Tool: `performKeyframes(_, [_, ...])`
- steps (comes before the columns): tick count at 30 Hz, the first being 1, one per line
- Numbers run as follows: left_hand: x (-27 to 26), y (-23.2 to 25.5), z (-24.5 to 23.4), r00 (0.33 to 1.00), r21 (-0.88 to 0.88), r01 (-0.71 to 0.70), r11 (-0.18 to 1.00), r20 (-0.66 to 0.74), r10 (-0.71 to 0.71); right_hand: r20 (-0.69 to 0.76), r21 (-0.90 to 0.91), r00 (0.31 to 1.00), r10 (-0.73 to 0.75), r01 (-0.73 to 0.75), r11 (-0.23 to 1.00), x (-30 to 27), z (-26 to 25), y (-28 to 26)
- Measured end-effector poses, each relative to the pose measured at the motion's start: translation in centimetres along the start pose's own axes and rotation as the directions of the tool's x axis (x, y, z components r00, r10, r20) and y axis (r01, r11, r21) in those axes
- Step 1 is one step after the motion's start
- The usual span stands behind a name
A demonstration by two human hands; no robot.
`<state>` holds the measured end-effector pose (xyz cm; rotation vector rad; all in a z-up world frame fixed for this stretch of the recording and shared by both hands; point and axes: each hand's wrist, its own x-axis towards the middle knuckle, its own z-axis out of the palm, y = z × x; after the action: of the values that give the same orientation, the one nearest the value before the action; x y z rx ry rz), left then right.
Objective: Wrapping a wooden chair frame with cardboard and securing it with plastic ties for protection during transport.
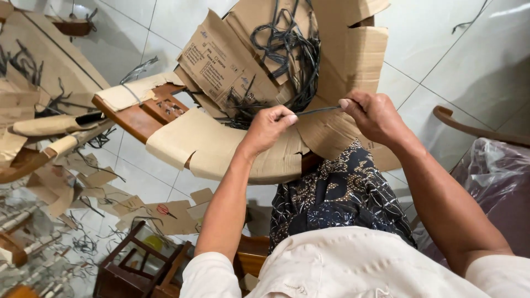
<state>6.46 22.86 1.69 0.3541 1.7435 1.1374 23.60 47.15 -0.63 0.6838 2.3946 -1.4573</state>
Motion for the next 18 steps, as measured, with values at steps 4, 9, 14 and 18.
performKeyframes(4, [6.2, -6.7, -0.1, 0.925, 0.066, 0.206, 0.976, -0.338, -0.172, -0.146, 0.376, 0.987, 0.061, -0.001, 0.927, -1.2, -2.9, 1.8])
performKeyframes(9, [12.5, -10.4, 2.1, 0.812, 0.215, 0.517, 0.828, -0.43, -0.395, -0.223, 0.551, 0.912, 0.345, -0.174, 0.816, -2.5, -4.0, 7.3])
performKeyframes(14, [17.7, -15.7, 5.6, 0.851, 0.372, 0.503, 0.78, -0.371, -0.372, -0.166, 0.621, 0.86, 0.483, -0.289, 0.728, -3.9, -2.7, 11.6])
performKeyframes(18, [20.3, -21.6, 6.5, 0.936, 0.754, 0.331, 0.567, -0.185, -0.301, -0.202, 0.721, 0.833, 0.515, -0.23, 0.654, -4.9, 1.3, 16.4])
